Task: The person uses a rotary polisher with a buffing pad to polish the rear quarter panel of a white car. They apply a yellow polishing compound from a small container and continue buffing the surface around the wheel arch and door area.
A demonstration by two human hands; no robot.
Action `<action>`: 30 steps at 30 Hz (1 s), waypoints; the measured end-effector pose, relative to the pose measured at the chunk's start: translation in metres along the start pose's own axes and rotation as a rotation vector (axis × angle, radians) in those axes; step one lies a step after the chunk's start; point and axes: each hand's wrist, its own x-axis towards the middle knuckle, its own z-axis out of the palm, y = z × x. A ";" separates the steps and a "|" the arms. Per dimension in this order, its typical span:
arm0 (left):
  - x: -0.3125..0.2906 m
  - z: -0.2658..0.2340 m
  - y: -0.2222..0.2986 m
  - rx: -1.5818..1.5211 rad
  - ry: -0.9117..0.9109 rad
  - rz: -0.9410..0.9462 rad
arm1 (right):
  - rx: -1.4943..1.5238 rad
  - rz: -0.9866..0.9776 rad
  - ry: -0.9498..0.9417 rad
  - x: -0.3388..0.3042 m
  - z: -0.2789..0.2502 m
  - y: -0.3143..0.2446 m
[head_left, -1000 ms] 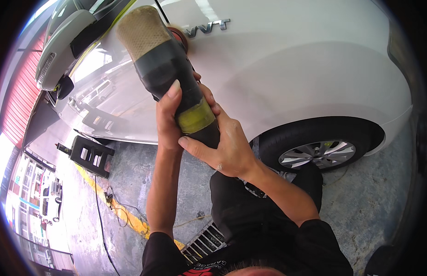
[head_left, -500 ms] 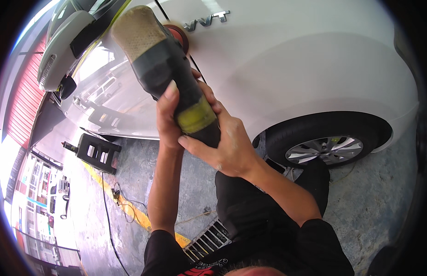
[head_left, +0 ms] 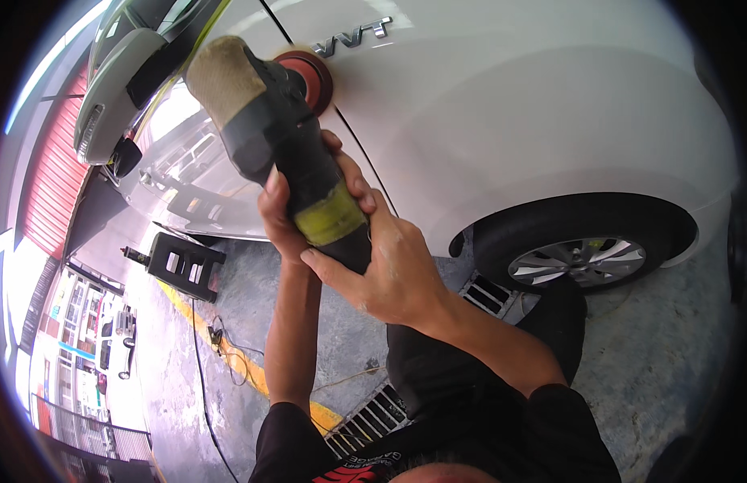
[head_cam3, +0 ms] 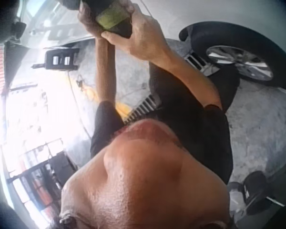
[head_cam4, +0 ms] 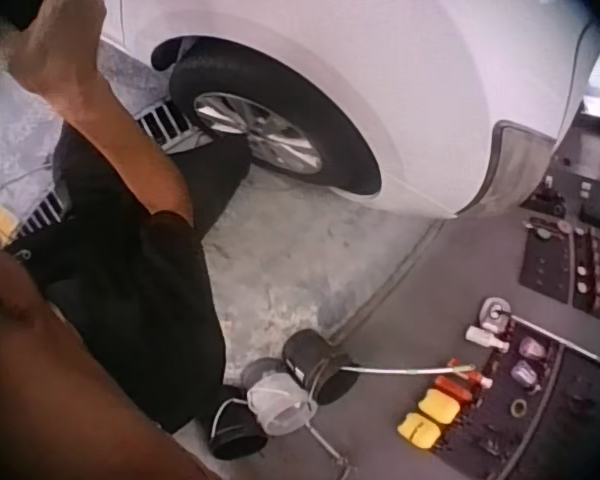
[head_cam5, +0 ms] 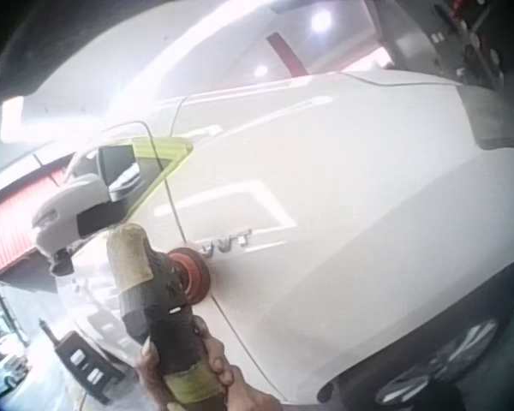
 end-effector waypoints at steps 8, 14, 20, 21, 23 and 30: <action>0.016 0.009 0.022 0.109 0.059 -0.021 | 0.206 0.084 -0.046 0.023 0.002 -0.009; 0.010 0.015 0.013 0.142 0.084 -0.027 | 0.193 0.058 -0.045 0.013 -0.004 -0.004; 0.015 0.013 0.018 0.147 0.102 0.004 | 0.234 0.107 -0.093 0.023 -0.006 -0.008; 0.012 0.014 0.015 0.149 0.110 0.010 | 0.212 0.084 -0.083 0.020 -0.006 -0.005; 0.008 0.014 0.010 0.135 0.103 -0.007 | 0.187 0.074 -0.070 0.013 -0.008 -0.005; 0.011 0.015 0.013 0.074 0.164 0.018 | 0.233 0.079 -0.093 0.022 -0.007 -0.004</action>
